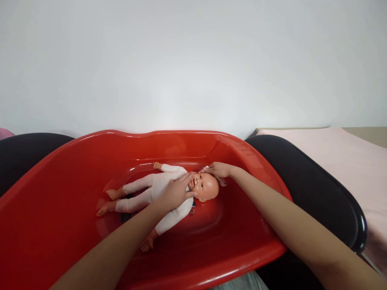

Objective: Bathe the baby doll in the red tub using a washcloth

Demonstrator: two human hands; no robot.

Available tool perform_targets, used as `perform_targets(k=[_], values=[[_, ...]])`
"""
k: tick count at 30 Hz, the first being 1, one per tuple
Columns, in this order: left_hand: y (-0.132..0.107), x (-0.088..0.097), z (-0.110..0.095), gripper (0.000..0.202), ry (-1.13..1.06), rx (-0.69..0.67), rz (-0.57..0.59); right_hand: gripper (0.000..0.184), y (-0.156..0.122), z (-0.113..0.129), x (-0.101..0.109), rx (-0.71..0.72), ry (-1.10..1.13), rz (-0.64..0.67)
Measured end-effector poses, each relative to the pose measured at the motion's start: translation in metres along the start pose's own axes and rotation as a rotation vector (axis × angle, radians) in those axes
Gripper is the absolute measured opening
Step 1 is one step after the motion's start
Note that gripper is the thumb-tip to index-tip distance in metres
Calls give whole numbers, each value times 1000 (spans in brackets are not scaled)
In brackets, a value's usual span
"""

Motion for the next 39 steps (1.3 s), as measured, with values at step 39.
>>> perform_targets(k=[39], values=[[1, -4, 4, 62, 28, -13, 33, 66, 5, 27, -5, 60, -111, 78]])
Point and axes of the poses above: each hand's wrist, its own y-axis towards the middle knuckle, its own x-axis out of the back of the hand, z = x × y, the point moved 3 cm from there along y, towards the middle knuckle, and after that the axes turned 13 degrees about -y, right-handed, at the moved point
